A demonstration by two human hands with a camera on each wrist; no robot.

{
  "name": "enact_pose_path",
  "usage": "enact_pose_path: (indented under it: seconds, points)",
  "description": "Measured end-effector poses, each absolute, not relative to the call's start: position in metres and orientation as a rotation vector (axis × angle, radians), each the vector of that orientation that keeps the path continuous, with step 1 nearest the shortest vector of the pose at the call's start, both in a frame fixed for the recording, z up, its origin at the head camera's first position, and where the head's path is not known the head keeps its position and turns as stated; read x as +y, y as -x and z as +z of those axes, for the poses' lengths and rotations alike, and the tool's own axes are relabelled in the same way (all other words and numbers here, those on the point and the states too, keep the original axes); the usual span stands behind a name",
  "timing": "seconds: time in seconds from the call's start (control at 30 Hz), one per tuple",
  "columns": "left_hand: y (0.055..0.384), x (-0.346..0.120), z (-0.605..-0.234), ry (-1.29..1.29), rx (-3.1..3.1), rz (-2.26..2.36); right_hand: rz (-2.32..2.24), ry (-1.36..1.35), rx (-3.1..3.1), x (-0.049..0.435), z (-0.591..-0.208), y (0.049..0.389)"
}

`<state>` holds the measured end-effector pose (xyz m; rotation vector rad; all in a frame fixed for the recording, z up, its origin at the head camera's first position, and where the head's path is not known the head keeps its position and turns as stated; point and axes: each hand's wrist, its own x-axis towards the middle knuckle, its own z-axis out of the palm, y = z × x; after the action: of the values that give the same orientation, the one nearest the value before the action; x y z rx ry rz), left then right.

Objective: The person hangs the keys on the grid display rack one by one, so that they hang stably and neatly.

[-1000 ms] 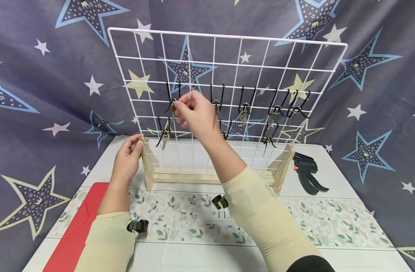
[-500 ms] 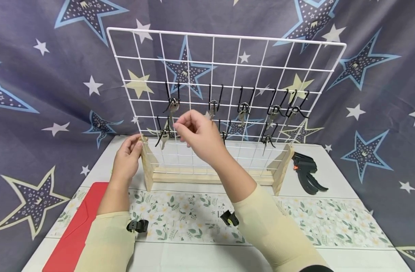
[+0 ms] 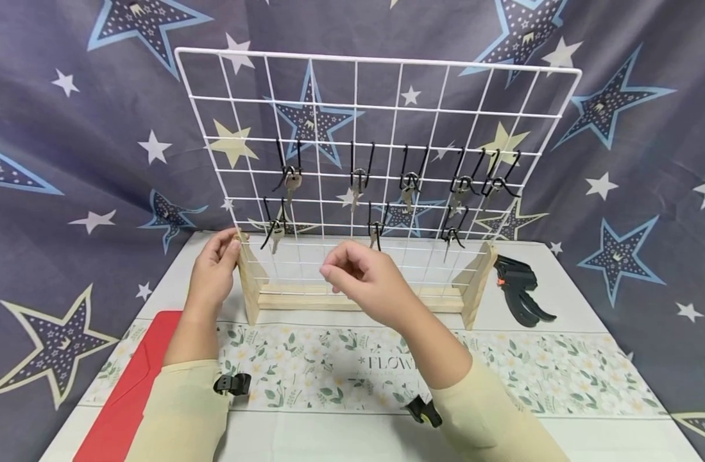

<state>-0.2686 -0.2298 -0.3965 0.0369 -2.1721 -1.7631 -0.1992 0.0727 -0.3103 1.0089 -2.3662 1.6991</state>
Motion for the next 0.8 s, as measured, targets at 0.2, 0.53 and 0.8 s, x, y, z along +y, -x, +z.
enact_pose_path:
  seconds: [0.2, 0.53, 0.8]
  points:
    - [0.268, -0.23, -0.396, -0.037, -2.18, -1.765, 1.723, -0.929, -2.455, 0.092, -0.329, 0.186]
    - [0.266, -0.227, -0.395, -0.075, -2.173, -1.725, 1.698, -0.825, -2.526, 0.125, -0.359, 0.18]
    - [0.264, -0.226, -0.397, -0.086, -2.204, -1.712, 1.593, -0.729, -2.637, 0.147, -0.376, 0.173]
